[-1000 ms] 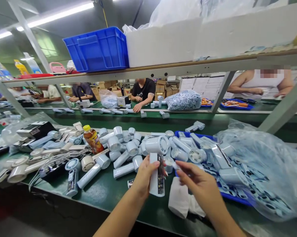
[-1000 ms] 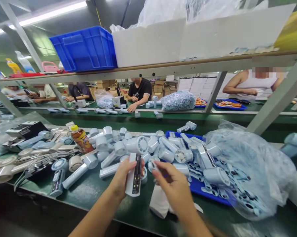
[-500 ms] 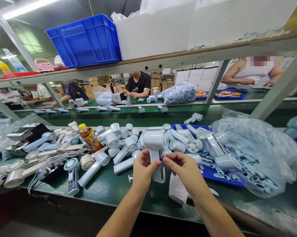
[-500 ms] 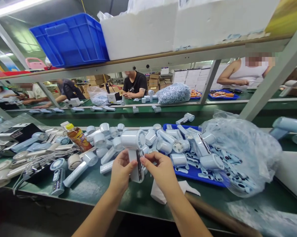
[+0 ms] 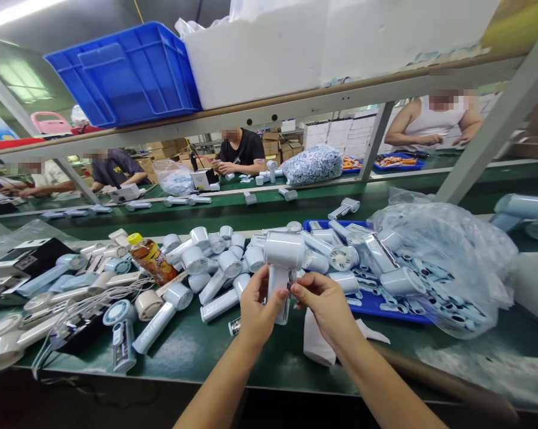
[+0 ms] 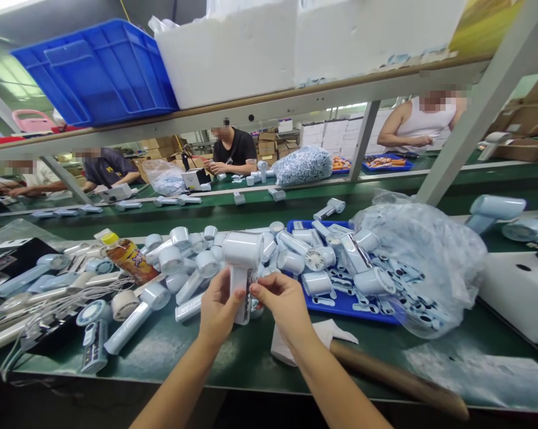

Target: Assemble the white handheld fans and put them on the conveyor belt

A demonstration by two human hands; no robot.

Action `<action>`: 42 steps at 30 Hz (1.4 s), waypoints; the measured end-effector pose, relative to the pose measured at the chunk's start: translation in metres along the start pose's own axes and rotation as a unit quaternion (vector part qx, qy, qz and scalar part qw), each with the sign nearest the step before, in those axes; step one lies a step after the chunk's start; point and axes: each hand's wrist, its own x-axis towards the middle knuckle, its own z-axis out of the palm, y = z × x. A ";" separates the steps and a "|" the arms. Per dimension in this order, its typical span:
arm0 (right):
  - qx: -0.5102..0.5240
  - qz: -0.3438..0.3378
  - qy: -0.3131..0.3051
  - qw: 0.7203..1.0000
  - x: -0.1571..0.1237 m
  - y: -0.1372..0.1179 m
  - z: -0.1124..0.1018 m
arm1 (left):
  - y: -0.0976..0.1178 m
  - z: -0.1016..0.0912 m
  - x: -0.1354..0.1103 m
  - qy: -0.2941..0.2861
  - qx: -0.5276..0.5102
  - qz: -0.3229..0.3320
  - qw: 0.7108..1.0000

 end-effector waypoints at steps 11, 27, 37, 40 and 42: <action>-0.129 -0.073 -0.064 0.987 0.007 0.012 -0.015 | 0.004 -0.007 0.004 -0.173 0.130 -0.031 0.976; -0.384 -0.182 -0.074 0.902 -0.001 -0.010 -0.038 | 0.031 -0.001 -0.005 -0.290 0.216 -0.029 0.932; -0.095 -0.043 -0.161 0.981 -0.004 -0.009 -0.035 | 0.019 0.007 -0.017 -0.265 0.164 -0.003 0.950; -0.023 -0.017 -0.218 0.976 -0.009 -0.009 -0.033 | 0.028 0.005 -0.013 -0.320 0.165 0.021 0.933; 0.007 -0.014 -0.232 0.973 -0.011 -0.008 -0.034 | 0.031 0.005 -0.013 -0.328 0.190 0.030 0.925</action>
